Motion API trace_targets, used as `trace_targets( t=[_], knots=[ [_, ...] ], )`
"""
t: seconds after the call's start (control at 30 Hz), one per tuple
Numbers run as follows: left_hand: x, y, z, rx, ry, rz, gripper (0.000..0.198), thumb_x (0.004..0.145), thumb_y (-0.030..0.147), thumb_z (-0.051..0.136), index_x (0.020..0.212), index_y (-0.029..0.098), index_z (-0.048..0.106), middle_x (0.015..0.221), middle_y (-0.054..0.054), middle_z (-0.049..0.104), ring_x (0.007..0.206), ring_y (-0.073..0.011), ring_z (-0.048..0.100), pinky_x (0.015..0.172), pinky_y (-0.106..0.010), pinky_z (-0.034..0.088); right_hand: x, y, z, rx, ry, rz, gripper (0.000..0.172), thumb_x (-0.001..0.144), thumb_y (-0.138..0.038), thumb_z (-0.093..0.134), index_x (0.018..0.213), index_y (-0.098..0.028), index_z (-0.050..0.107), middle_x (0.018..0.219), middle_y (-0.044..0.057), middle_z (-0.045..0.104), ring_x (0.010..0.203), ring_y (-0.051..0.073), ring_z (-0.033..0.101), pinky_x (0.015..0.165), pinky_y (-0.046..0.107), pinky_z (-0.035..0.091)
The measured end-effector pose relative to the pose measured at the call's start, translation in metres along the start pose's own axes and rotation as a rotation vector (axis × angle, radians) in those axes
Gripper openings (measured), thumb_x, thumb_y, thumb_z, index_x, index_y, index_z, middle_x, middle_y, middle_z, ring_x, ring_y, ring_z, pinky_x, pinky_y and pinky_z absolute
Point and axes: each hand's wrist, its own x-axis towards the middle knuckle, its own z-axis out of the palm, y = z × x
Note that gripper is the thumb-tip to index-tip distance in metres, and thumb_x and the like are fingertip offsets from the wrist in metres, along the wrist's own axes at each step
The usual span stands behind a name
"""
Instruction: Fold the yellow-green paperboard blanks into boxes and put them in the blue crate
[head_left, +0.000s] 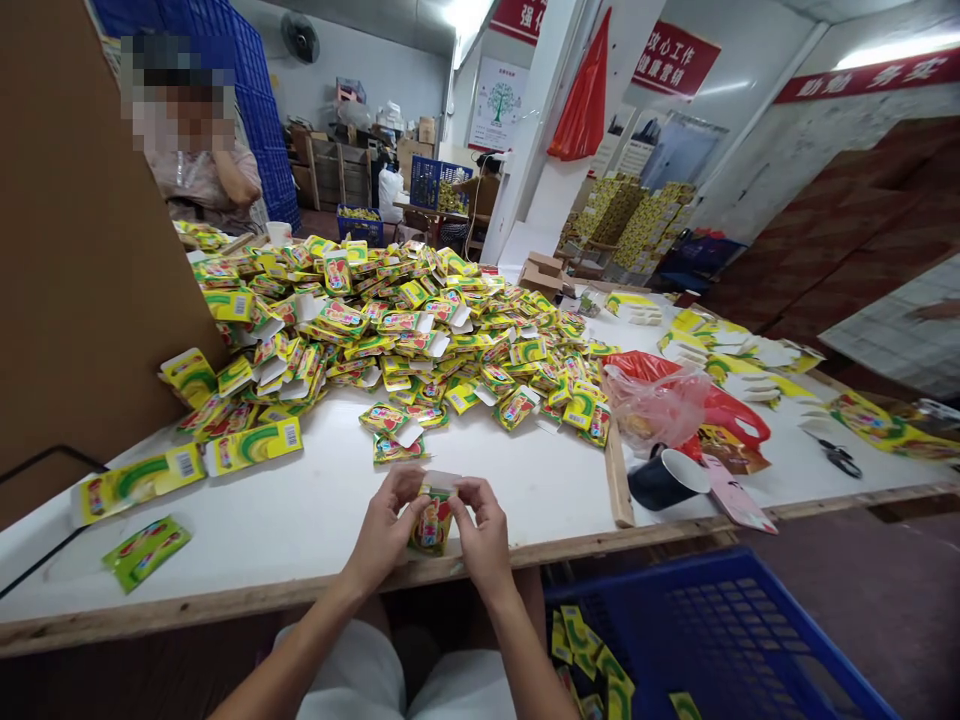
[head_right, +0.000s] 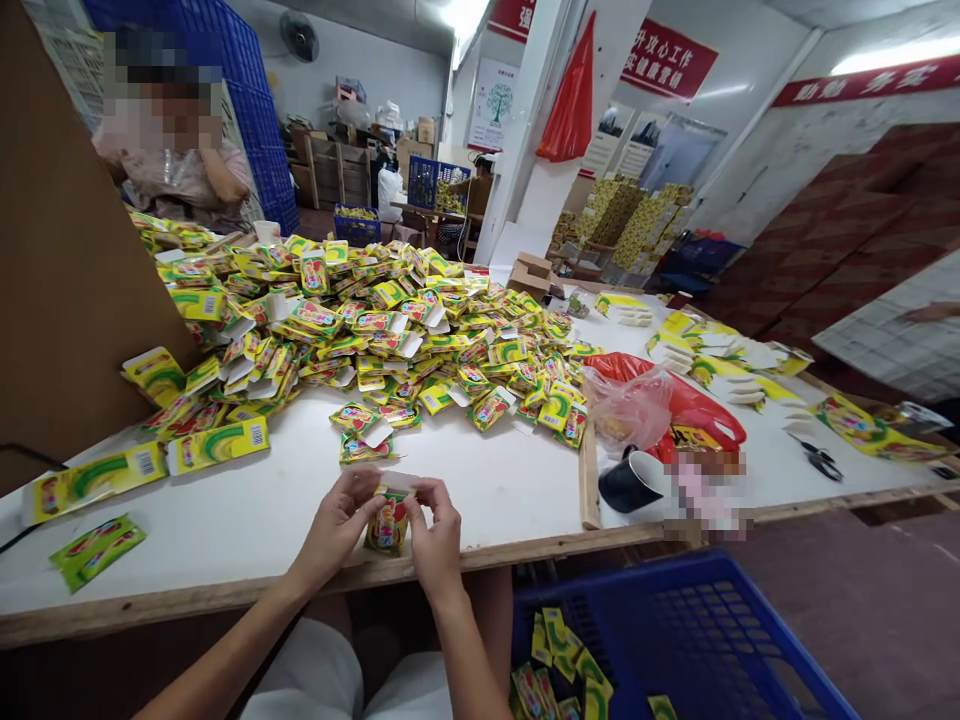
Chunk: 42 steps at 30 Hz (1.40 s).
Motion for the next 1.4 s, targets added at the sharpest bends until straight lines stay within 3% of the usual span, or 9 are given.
trace_targets(
  t=[0.07,0.23,0.33,0.6,0.97,1.2,1.4],
  knots=[
    [0.0,-0.002,0.001,-0.018,0.019,-0.002,0.024,0.084,0.023,0.053,0.108,0.021,0.054,0.103,-0.005,0.066,0.095,-0.0189,0.062,0.083,-0.032,0.05,0.0,0.001,0.002,0.007,0.015,-0.01,0.021,0.085,-0.02,0.055,0.106,-0.021,0.059,0.09,0.003,0.066,0.085,0.017,0.062,0.078,0.029,0.049],
    [-0.002,0.003,-0.001,0.168,-0.016,0.062,0.014,0.084,0.025,0.055,0.093,0.019,0.064,0.1,-0.006,0.065,0.098,-0.0197,0.059,0.087,-0.032,0.047,0.0,-0.007,-0.002,-0.078,-0.118,-0.087,0.016,0.084,-0.019,0.057,0.095,-0.021,0.067,0.098,0.005,0.067,0.094,0.019,0.06,0.081,0.03,0.048],
    [-0.004,0.007,-0.002,0.203,0.005,0.066,0.013,0.083,0.026,0.056,0.091,0.018,0.064,0.096,-0.005,0.065,0.094,-0.0192,0.06,0.085,-0.031,0.047,0.0,-0.012,-0.001,-0.083,-0.12,-0.087,0.015,0.086,-0.021,0.055,0.093,-0.021,0.068,0.097,0.006,0.067,0.095,0.019,0.06,0.082,0.03,0.047],
    [0.001,0.003,0.001,0.152,0.11,-0.045,0.016,0.083,0.03,0.057,0.09,0.017,0.063,0.085,-0.004,0.067,0.079,-0.0176,0.063,0.073,-0.027,0.05,0.01,-0.013,0.008,-0.159,-0.06,-0.009,0.011,0.086,-0.024,0.055,0.089,-0.018,0.064,0.078,0.003,0.067,0.072,0.016,0.06,0.069,0.026,0.047],
    [-0.013,-0.003,-0.007,0.099,0.036,-0.002,0.014,0.083,0.027,0.057,0.09,0.018,0.066,0.094,-0.006,0.066,0.091,-0.0195,0.062,0.082,-0.031,0.049,0.001,-0.003,0.008,0.039,-0.117,0.067,0.009,0.083,-0.024,0.059,0.087,-0.018,0.064,0.083,0.003,0.067,0.081,0.017,0.062,0.074,0.027,0.048],
    [-0.011,-0.004,0.006,-0.058,0.076,-0.097,0.018,0.08,0.03,0.06,0.094,0.018,0.062,0.091,-0.004,0.066,0.084,-0.0181,0.062,0.077,-0.028,0.05,0.016,-0.005,-0.002,0.15,-0.179,0.172,0.011,0.077,-0.027,0.065,0.078,-0.018,0.06,0.074,0.001,0.063,0.071,0.015,0.059,0.068,0.026,0.046],
    [-0.011,-0.005,0.023,-0.142,0.188,-0.132,0.017,0.082,0.034,0.055,0.087,0.018,0.058,0.081,-0.001,0.062,0.076,-0.0149,0.058,0.069,-0.024,0.046,0.024,-0.013,-0.012,0.112,-0.276,0.178,0.012,0.074,-0.027,0.068,0.073,-0.017,0.06,0.074,0.001,0.064,0.072,0.015,0.059,0.07,0.026,0.046]
  ],
)
